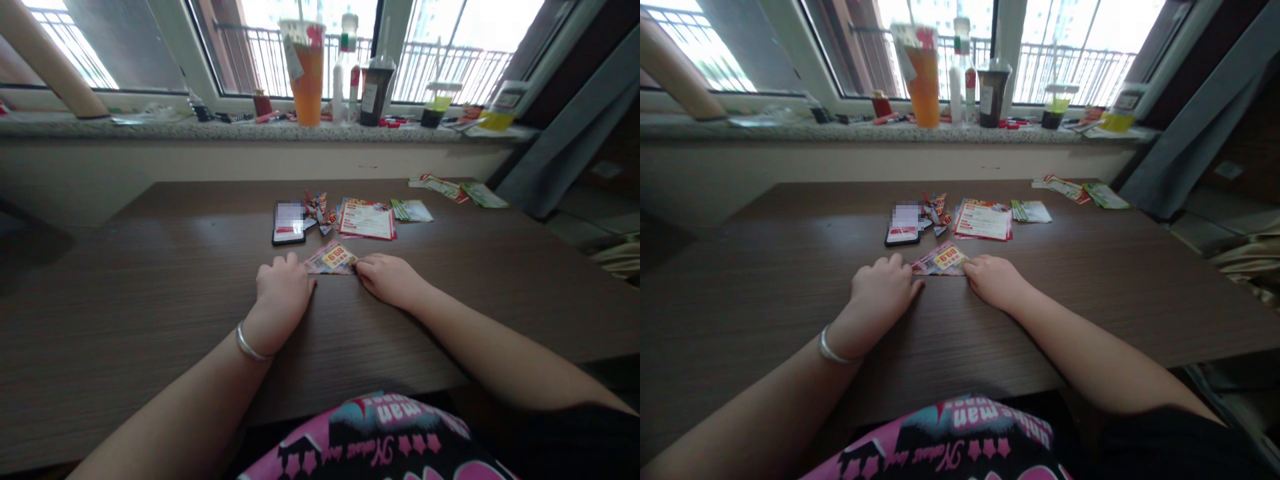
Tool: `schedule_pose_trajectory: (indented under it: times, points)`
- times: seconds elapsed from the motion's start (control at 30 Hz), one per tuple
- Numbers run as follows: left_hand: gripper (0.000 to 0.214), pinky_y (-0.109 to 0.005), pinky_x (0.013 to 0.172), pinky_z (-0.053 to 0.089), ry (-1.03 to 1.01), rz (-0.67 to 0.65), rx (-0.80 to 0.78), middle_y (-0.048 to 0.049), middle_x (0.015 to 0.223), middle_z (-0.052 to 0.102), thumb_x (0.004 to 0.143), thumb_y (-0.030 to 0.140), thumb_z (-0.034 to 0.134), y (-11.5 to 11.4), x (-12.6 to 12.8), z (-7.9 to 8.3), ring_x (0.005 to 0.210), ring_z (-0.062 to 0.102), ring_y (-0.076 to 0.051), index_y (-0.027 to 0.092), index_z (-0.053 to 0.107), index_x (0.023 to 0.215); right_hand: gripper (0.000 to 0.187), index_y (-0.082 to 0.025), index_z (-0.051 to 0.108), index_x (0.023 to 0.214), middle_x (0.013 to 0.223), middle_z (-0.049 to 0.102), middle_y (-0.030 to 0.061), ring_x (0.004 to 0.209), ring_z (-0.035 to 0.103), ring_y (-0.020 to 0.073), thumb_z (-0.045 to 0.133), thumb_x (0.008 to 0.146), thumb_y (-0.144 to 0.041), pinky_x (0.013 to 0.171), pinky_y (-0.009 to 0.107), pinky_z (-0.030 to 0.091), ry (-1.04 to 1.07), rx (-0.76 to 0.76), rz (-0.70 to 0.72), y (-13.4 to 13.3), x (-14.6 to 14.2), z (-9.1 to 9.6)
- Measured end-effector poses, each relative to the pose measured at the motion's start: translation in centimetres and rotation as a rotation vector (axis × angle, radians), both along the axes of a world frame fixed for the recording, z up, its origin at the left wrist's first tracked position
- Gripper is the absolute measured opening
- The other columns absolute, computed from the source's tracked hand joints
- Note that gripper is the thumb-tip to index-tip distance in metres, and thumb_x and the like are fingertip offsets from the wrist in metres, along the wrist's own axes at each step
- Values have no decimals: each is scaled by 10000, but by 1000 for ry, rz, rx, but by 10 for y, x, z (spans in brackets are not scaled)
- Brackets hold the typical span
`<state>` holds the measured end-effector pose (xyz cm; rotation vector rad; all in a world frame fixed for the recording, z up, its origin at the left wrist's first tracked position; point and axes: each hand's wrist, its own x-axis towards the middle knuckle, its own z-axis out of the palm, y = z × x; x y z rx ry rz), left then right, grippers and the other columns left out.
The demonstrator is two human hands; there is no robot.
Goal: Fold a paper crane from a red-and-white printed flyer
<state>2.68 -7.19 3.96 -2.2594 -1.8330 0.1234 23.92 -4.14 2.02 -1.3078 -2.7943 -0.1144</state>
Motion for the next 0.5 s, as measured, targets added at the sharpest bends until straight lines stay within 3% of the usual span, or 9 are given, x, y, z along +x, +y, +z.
schedule_pose_trajectory:
  times: [0.13,0.2,0.27,0.5]
  points:
    - [242,-394,752,472,-34,-255,4,-130,953,648,909,203,442,8,-2,-4,894,611,-275,133,669,959,277,-196,654,1098,1135,685,71,1033,622,174,423,945,-186,894,277,448,72,-19,19,9,8,-4]
    - [294,-375,848,461,-67,-439,0,-117,1046,647,913,116,393,12,-1,-9,948,607,-238,145,637,1074,301,-232,654,1135,1189,668,48,1056,619,177,418,952,-195,908,292,454,94,-21,53,13,11,-6]
    - [324,-359,901,450,-103,-588,-6,-101,1144,618,928,140,398,16,0,-16,1041,575,-229,174,580,1195,321,-260,654,1162,1230,650,35,1080,612,179,427,947,-188,922,305,456,102,-23,82,14,12,-8]
    - [382,-390,968,413,-155,-639,11,-89,1194,573,930,178,399,26,1,-28,1145,493,-246,243,526,1284,338,-250,685,1143,1236,652,39,1114,607,198,448,916,-170,965,335,460,109,-16,50,13,9,-8]
